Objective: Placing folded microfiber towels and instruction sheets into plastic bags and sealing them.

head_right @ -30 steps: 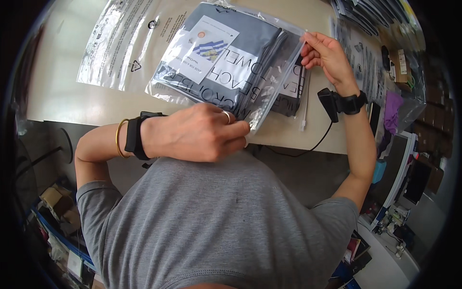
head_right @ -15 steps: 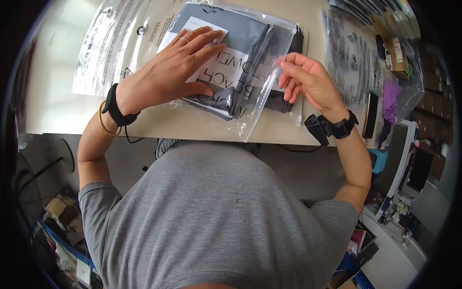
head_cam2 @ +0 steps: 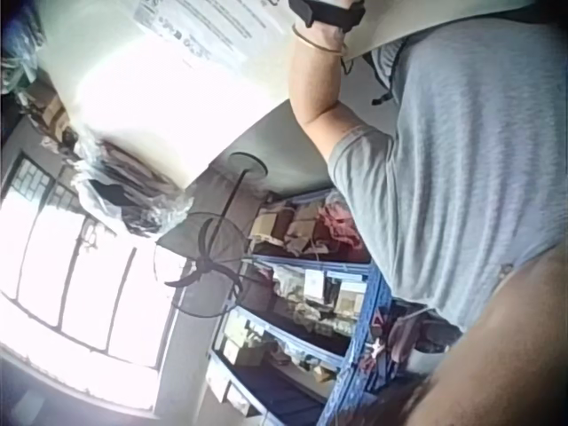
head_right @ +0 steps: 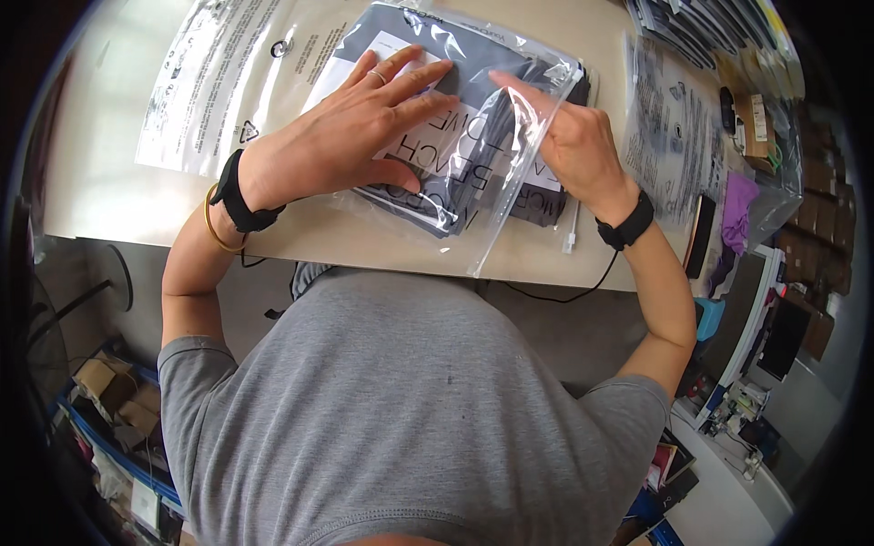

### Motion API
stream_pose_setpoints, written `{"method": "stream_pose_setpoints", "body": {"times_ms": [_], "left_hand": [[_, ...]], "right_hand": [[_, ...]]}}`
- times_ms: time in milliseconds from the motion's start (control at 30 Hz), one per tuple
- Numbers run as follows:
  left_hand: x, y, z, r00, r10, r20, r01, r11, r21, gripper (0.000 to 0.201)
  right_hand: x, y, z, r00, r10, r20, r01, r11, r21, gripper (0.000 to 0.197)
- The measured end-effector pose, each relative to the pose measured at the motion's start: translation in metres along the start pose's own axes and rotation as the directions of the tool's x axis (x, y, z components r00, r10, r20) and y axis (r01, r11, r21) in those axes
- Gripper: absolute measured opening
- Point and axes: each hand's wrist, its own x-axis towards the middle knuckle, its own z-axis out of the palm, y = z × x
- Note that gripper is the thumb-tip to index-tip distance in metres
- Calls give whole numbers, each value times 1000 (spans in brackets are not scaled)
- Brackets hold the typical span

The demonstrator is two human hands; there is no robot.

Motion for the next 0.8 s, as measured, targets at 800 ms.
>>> {"method": "stream_pose_setpoints", "body": {"times_ms": [800], "left_hand": [[7,10,-14,989,-64,132,70,997,-35,78]], "right_hand": [[-6,27,-16,965,-230,127,252,947,-198,30]]}}
